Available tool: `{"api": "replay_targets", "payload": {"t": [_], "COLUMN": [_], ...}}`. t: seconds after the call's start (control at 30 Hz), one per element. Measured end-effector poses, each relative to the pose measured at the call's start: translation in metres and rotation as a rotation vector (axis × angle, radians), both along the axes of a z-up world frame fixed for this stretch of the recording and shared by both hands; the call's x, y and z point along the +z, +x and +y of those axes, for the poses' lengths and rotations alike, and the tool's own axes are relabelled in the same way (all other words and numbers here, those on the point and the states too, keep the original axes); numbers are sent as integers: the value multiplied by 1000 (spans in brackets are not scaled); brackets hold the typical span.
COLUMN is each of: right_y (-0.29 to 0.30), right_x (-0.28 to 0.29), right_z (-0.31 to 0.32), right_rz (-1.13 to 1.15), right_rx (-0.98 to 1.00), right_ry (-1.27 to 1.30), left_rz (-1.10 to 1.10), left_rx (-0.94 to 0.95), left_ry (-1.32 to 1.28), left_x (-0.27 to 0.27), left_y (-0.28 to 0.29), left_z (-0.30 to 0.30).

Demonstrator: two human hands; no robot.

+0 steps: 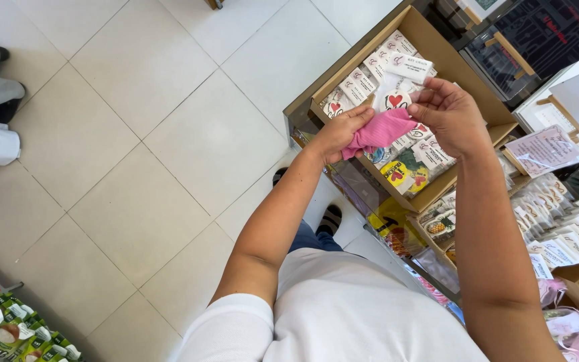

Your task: Wiping small packaged products with a cloth in a retail display tray.

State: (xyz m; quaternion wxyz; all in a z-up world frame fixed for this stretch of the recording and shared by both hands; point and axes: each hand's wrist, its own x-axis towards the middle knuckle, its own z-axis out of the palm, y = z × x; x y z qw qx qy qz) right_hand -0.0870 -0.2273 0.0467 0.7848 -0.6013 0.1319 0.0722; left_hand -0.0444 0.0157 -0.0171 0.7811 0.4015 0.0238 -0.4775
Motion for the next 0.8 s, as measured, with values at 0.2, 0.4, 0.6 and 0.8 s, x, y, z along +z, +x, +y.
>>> {"api": "replay_targets", "payload": {"t": [0.2,0.4,0.6,0.8], "right_y": [0,0,21,29], "right_x": [13,16,23,-35], "right_z": [-2,-3,11,-20], "right_rz": [-3,-31,101,200], "right_rx": [34,48,-109,-218], "right_ry": [-118,-99,-196,-272], "left_rz": [-30,-158,-379,-472], "left_rx": [-28,-72,-180,9], "left_ry": [-47,63,304,431], "left_x": [11,10,8,56], "left_y": [-5,0,20,45], "left_z": [-2,-3,-1,38]}}
